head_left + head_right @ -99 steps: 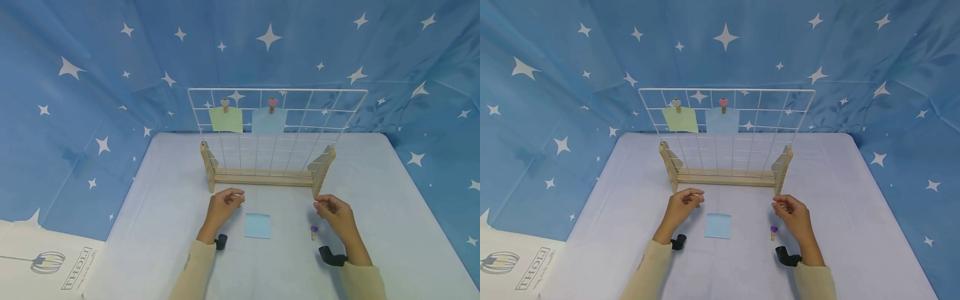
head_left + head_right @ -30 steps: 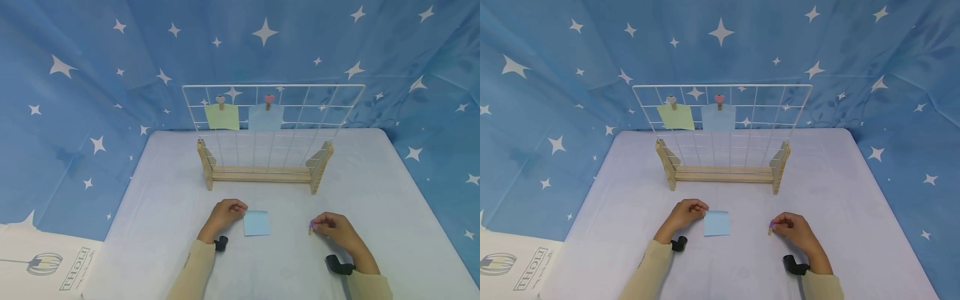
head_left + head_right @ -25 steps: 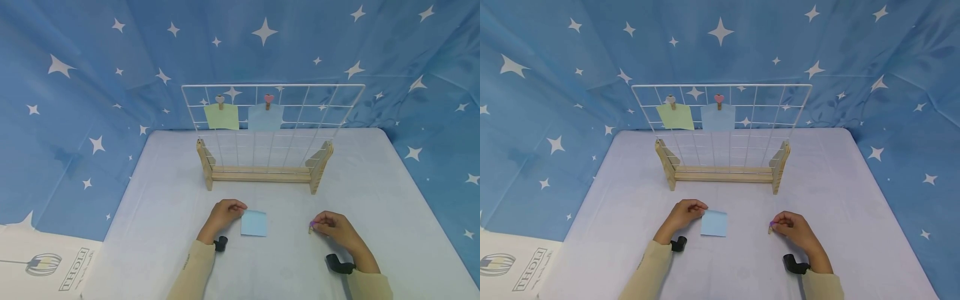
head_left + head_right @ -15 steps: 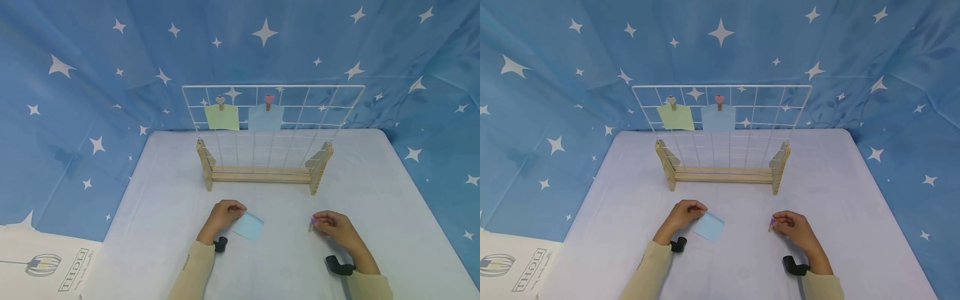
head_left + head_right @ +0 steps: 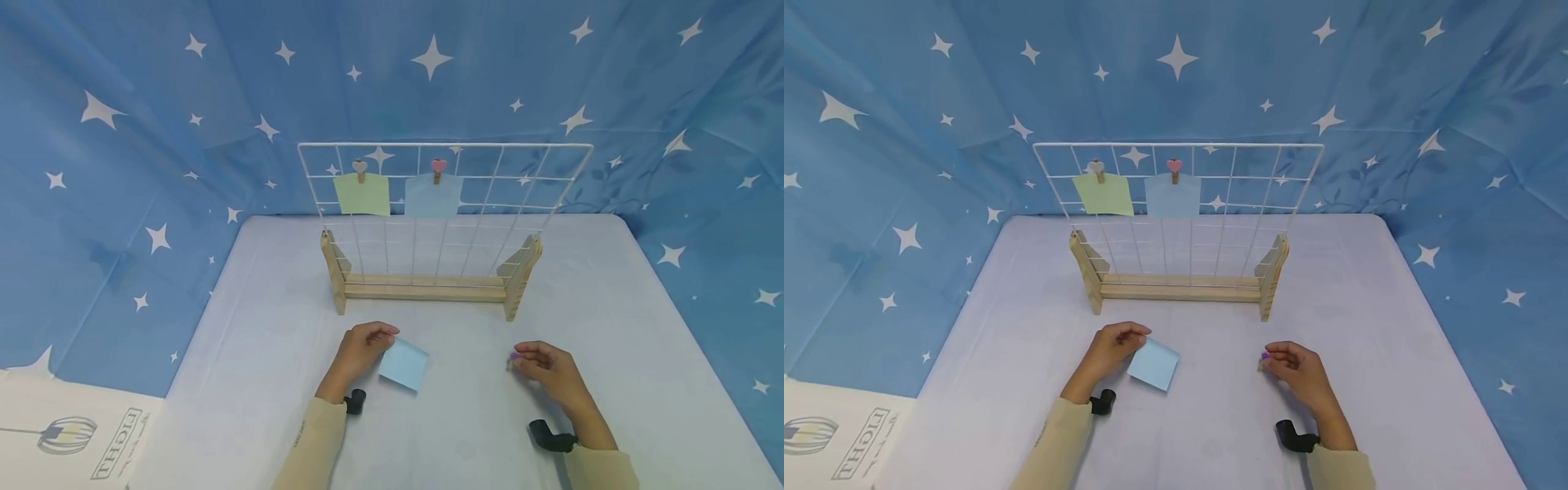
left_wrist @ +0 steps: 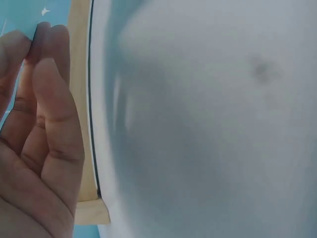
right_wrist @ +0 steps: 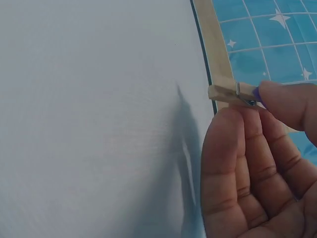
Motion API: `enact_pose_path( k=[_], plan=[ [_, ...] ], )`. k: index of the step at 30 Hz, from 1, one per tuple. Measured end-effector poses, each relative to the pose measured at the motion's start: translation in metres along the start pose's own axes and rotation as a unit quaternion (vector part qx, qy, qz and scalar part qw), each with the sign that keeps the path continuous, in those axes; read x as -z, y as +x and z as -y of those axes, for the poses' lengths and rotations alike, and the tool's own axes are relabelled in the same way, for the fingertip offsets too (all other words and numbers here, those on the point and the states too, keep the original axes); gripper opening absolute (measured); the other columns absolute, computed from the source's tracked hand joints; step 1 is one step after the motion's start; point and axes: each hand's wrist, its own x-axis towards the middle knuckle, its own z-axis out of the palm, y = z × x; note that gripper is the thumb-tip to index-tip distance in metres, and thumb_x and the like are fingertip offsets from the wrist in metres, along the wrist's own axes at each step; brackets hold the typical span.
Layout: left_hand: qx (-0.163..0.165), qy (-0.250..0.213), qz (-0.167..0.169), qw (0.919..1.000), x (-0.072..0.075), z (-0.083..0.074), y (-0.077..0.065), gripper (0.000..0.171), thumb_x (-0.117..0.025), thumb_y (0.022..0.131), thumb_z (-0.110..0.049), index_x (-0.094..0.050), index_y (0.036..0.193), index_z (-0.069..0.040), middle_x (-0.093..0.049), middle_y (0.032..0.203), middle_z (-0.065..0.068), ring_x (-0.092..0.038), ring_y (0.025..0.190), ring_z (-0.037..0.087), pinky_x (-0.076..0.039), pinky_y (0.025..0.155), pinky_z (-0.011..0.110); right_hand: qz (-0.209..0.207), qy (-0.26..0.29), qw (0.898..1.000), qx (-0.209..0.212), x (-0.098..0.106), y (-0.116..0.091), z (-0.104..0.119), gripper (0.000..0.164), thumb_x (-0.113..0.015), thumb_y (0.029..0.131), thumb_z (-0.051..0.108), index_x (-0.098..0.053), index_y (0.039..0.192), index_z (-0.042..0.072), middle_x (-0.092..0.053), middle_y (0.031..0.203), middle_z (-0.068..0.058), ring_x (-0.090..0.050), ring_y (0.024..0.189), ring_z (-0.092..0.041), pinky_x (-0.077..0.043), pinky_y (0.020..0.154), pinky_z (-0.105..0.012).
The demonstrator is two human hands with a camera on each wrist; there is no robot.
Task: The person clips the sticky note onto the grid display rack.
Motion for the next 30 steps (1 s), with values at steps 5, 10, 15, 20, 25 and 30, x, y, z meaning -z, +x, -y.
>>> enact_pose_path(
  k=[5,10,15,20,25,30],
  plan=[
    [0.009,-0.018,-0.002,0.9998,0.003,-0.001,-0.001,0.014,-0.066,0.097,-0.019,-0.075,0.107,-0.016,-0.072,0.095,-0.006,-0.063,0.086,0.012,-0.053,0.080,0.031,-0.009,0.004,1.000,0.017,0.000,0.001,-0.002,0.027,-0.071,0.089,-0.001,-0.062,0.110,-0.015,-0.071,0.097,-0.010,-0.067,0.083,-0.007,-0.056,0.072,-0.020],
    [0.003,-0.030,0.000,0.9996,0.003,-0.002,-0.004,0.010,-0.067,0.096,-0.018,-0.075,0.102,-0.018,-0.073,0.095,-0.006,-0.065,0.084,0.011,-0.054,0.078,0.031,-0.007,0.010,1.000,0.018,-0.002,-0.001,0.000,0.024,-0.071,0.090,0.000,-0.062,0.108,-0.013,-0.071,0.097,-0.005,-0.067,0.084,-0.009,-0.057,0.073,-0.023],
    [-0.003,-0.045,-0.002,0.9990,0.003,-0.006,-0.005,0.010,-0.067,0.097,-0.017,-0.075,0.102,-0.016,-0.073,0.094,-0.004,-0.066,0.082,0.011,-0.055,0.075,0.027,-0.018,-0.015,1.000,0.016,-0.002,-0.002,0.005,0.024,-0.072,0.090,0.004,-0.064,0.107,-0.010,-0.071,0.098,-0.009,-0.066,0.085,-0.009,-0.056,0.073,-0.023],
    [-0.017,-0.063,-0.015,0.9977,0.003,-0.012,-0.004,0.012,-0.067,0.097,-0.018,-0.075,0.106,-0.015,-0.073,0.095,-0.003,-0.067,0.083,0.012,-0.056,0.075,0.026,-0.032,-0.041,0.998,0.040,-0.001,-0.002,0.014,0.022,-0.074,0.089,0.006,-0.067,0.105,-0.008,-0.072,0.095,-0.007,-0.066,0.084,-0.006,-0.054,0.072,-0.020],
    [-0.035,-0.092,-0.025,0.9948,0.002,-0.019,-0.003,0.021,-0.068,0.096,-0.019,-0.073,0.111,-0.005,-0.071,0.094,0.000,-0.066,0.082,0.014,-0.057,0.074,0.026,-0.038,-0.049,0.996,0.060,0.001,-0.001,0.021,0.019,-0.074,0.089,0.004,-0.068,0.103,-0.008,-0.074,0.093,-0.004,-0.067,0.083,-0.004,-0.053,0.072,-0.019],
    [-0.034,-0.109,-0.037,0.9927,0.000,-0.025,-0.002,0.018,-0.069,0.096,-0.020,-0.073,0.107,-0.007,-0.070,0.092,0.001,-0.066,0.080,0.015,-0.058,0.073,0.027,-0.049,-0.066,0.994,0.068,0.002,-0.001,0.027,0.017,-0.073,0.090,0.004,-0.069,0.103,-0.005,-0.073,0.093,-0.003,-0.066,0.082,-0.004,-0.052,0.070,-0.019]
  ],
)
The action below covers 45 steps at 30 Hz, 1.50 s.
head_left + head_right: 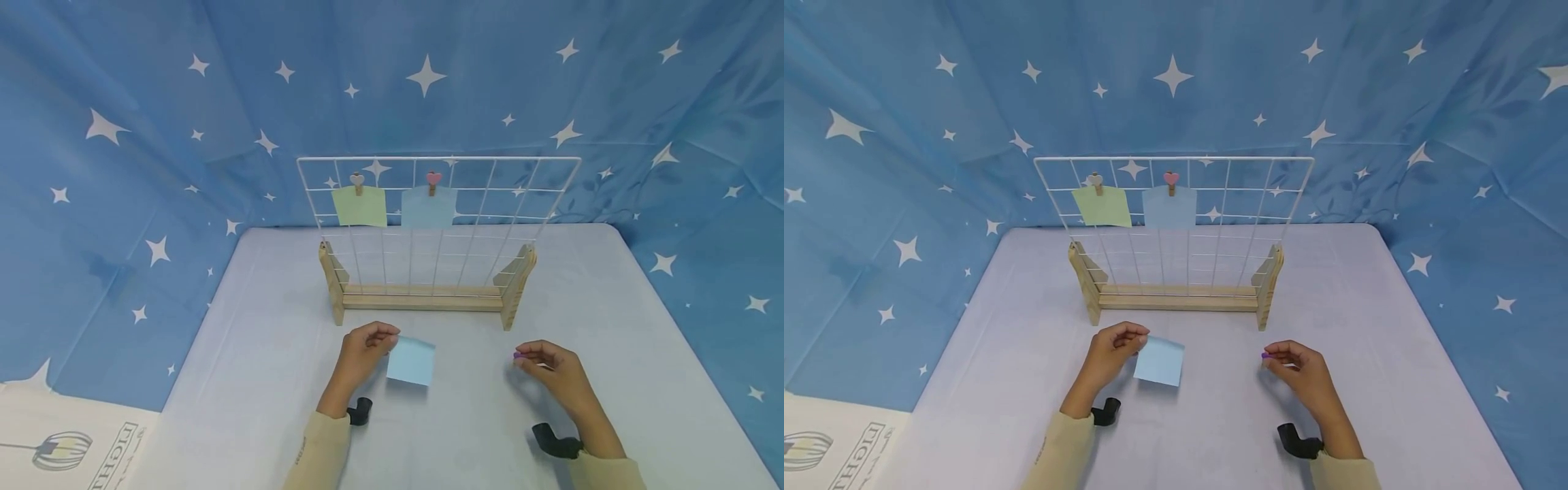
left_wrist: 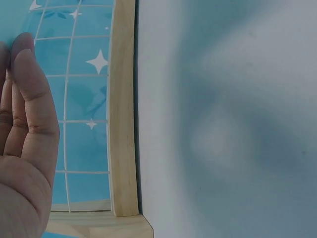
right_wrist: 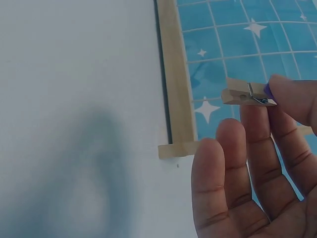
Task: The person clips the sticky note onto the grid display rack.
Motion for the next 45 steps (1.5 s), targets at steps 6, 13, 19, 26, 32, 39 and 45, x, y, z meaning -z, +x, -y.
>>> enact_pose_path(
  k=[6,13,19,26,32,39,45],
  plan=[
    [0.010,-0.005,-0.018,0.9998,-0.005,-0.005,0.001,0.015,-0.068,0.096,-0.021,-0.073,0.106,-0.012,-0.070,0.095,0.001,-0.065,0.081,0.014,-0.056,0.072,0.025,-0.013,0.009,1.000,0.015,0.001,-0.003,0.007,0.017,-0.071,0.091,0.002,-0.068,0.105,-0.006,-0.073,0.094,-0.005,-0.066,0.083,-0.004,-0.053,0.070,-0.020],
    [0.012,0.000,-0.026,0.9996,-0.005,-0.038,-0.006,0.013,-0.067,0.096,-0.011,-0.073,0.105,-0.005,-0.071,0.097,0.005,-0.064,0.083,0.013,-0.053,0.073,0.021,-0.025,0.043,0.999,0.023,-0.004,-0.005,0.018,0.017,-0.070,0.091,0.001,-0.067,0.107,-0.007,-0.073,0.095,-0.003,-0.067,0.086,-0.005,-0.054,0.075,-0.018],
    [-0.004,-0.004,-0.034,0.9994,-0.005,-0.059,-0.014,0.011,-0.067,0.095,-0.008,-0.073,0.103,-0.004,-0.071,0.096,0.004,-0.062,0.082,0.012,-0.052,0.075,0.022,-0.032,0.068,0.997,0.035,-0.009,-0.006,0.028,0.015,-0.067,0.092,-0.003,-0.066,0.106,-0.009,-0.072,0.096,-0.003,-0.067,0.086,-0.008,-0.055,0.077,-0.019],
    [-0.019,-0.006,-0.037,0.9991,-0.006,-0.060,-0.009,0.010,-0.068,0.095,-0.011,-0.074,0.103,-0.007,-0.071,0.096,0.001,-0.062,0.083,0.012,-0.051,0.076,0.023,-0.047,0.066,0.996,0.031,-0.011,-0.006,0.033,0.016,-0.069,0.091,-0.002,-0.067,0.106,-0.007,-0.072,0.097,0.000,-0.066,0.091,-0.011,-0.054,0.079,-0.019],
    [-0.031,-0.012,-0.038,0.9987,-0.005,-0.063,-0.005,0.012,-0.068,0.096,-0.011,-0.074,0.105,-0.006,-0.072,0.097,0.002,-0.061,0.084,0.013,-0.050,0.076,0.022,-0.061,0.067,0.996,0.028,-0.011,-0.005,0.038,0.018,-0.070,0.090,-0.004,-0.066,0.106,-0.009,-0.072,0.096,0.001,-0.065,0.089,-0.006,-0.054,0.079,-0.018],
    [-0.048,-0.010,-0.037,0.9981,-0.006,-0.070,0.000,0.013,-0.068,0.096,-0.011,-0.074,0.105,-0.005,-0.071,0.096,0.003,-0.062,0.083,0.015,-0.051,0.075,0.023,-0.064,0.057,0.996,0.032,-0.008,0.000,0.046,0.019,-0.070,0.089,-0.004,-0.067,0.108,-0.010,-0.072,0.098,0.001,-0.065,0.090,-0.002,-0.053,0.081,-0.016],
    [-0.058,-0.009,-0.034,0.9977,-0.005,-0.075,0.003,0.013,-0.068,0.096,-0.011,-0.074,0.104,-0.003,-0.071,0.094,0.003,-0.062,0.082,0.014,-0.051,0.074,0.022,-0.050,0.044,0.997,0.037,-0.005,0.005,0.049,0.019,-0.071,0.092,0.004,-0.069,0.108,-0.006,-0.072,0.100,-0.007,-0.066,0.093,-0.007,-0.052,0.083,-0.016]
  ],
)
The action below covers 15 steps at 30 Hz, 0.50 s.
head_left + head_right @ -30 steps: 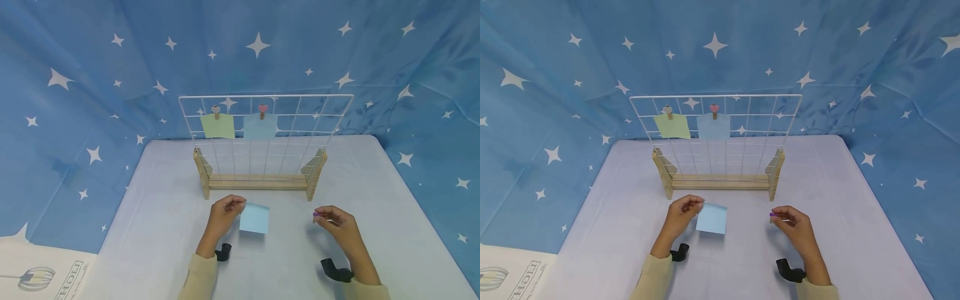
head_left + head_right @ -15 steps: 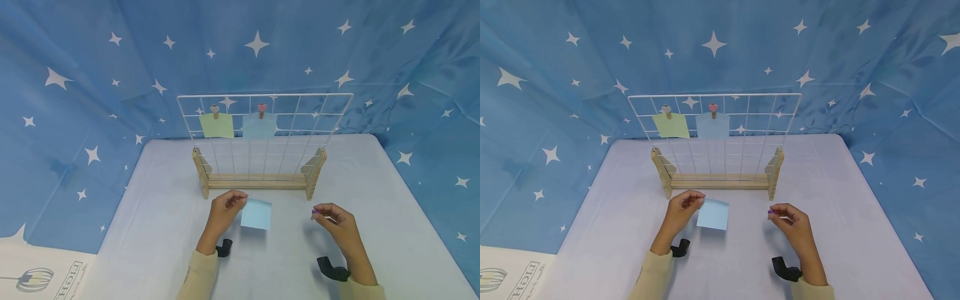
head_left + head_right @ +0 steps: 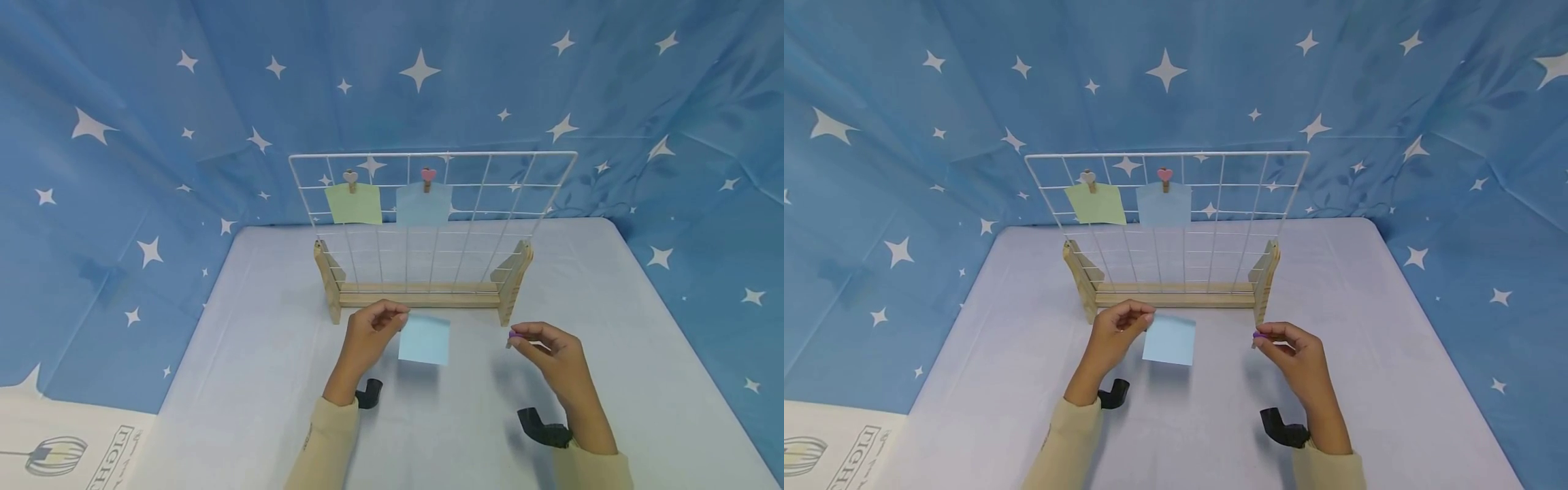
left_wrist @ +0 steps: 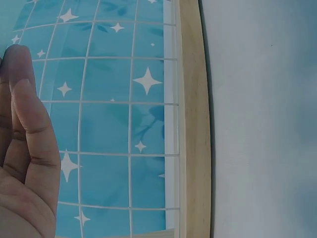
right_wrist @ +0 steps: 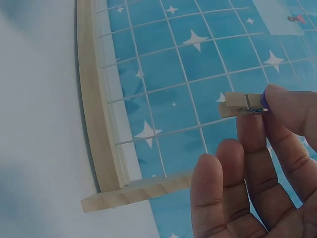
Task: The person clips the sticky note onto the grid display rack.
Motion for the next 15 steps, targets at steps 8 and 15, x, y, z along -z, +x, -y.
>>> enact_pose_path(
  k=[8,15],
  plan=[
    [-0.002,-0.005,0.004,1.0000,0.0018,-0.0031,0.0054,0.011,-0.067,0.096,-0.010,-0.073,0.103,-0.005,-0.070,0.089,0.004,-0.065,0.079,0.014,-0.054,0.073,0.023,0.008,0.011,1.000,0.013,0.0040,0.0054,0.0039,0.020,-0.069,0.092,0.000,-0.067,0.109,-0.010,-0.072,0.098,-0.002,-0.066,0.092,-0.005,-0.052,0.084,-0.016],
    [-0.005,-0.007,0.010,0.9999,0.0010,-0.0056,0.0088,0.013,-0.067,0.096,-0.010,-0.073,0.105,-0.003,-0.070,0.088,0.003,-0.065,0.079,0.015,-0.053,0.072,0.022,0.002,-0.005,1.000,0.007,0.0086,0.0086,0.0060,0.021,-0.071,0.091,0.003,-0.068,0.109,-0.009,-0.072,0.100,0.001,-0.066,0.093,-0.004,-0.051,0.084,-0.014]
  ],
)
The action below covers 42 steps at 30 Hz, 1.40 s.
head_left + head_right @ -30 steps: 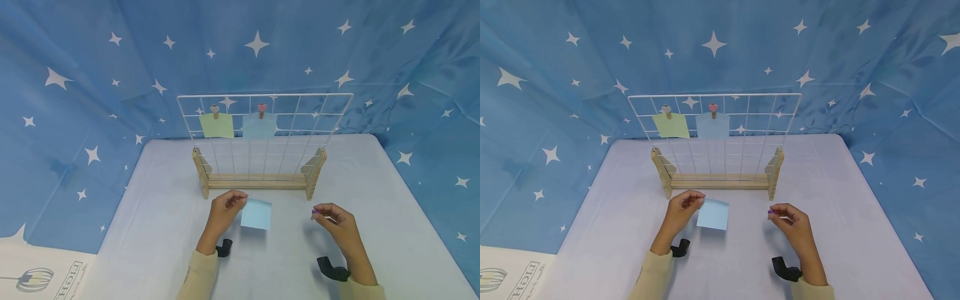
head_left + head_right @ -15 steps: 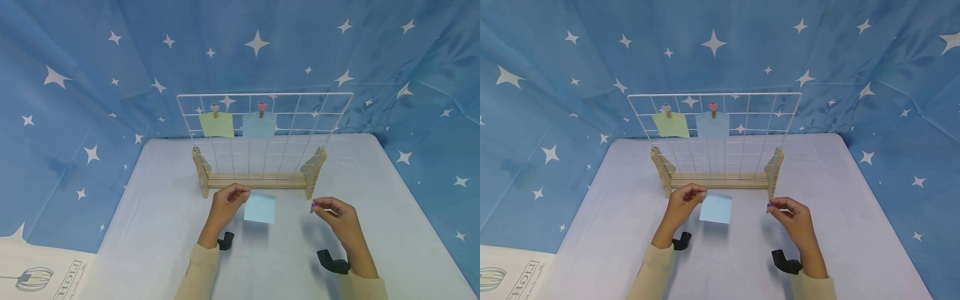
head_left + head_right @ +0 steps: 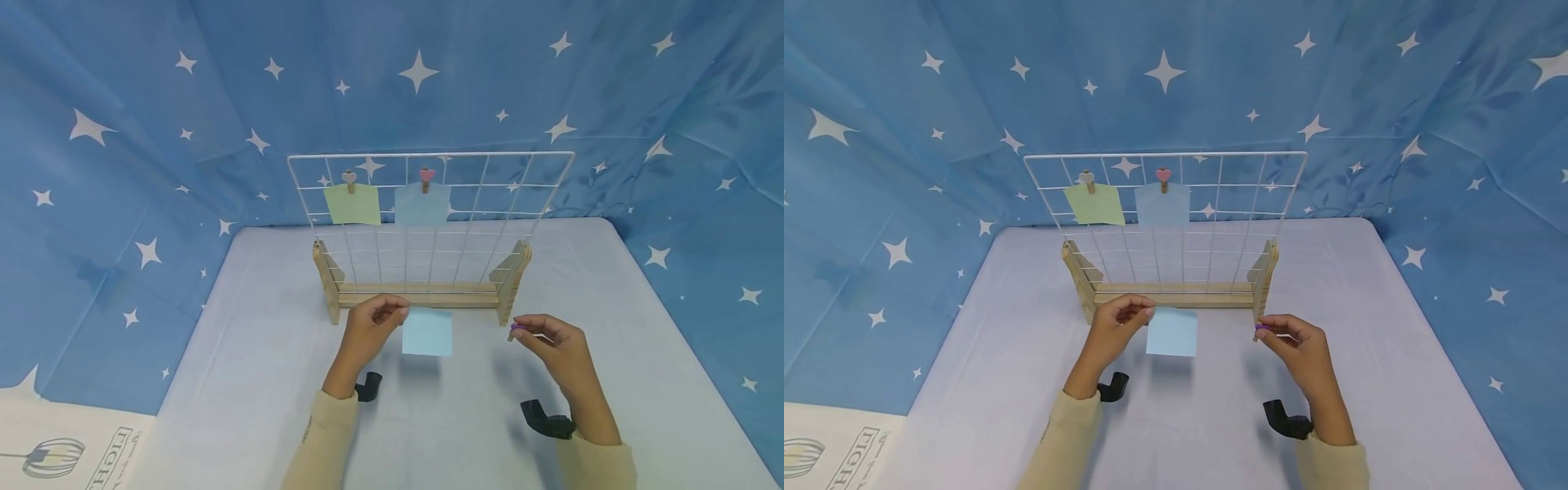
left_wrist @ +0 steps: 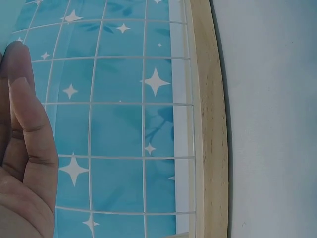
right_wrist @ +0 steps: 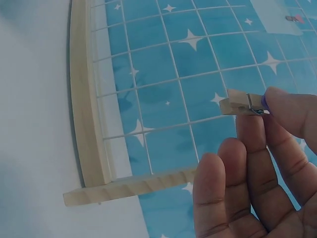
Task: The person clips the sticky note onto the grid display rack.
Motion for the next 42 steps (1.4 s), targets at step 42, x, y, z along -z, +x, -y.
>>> enact_pose_path(
  k=[42],
  plan=[
    [-0.072,0.019,0.017,0.9971,0.000,-0.001,0.026,0.021,-0.067,0.098,-0.028,-0.075,0.106,-0.011,-0.071,0.090,-0.003,-0.064,0.079,0.013,-0.055,0.073,0.029,0.010,-0.043,0.998,0.050,0.016,0.023,0.022,0.018,-0.069,0.093,0.002,-0.069,0.109,-0.006,-0.069,0.100,0.008,-0.063,0.094,-0.003,-0.050,0.084,-0.012]
  ],
)
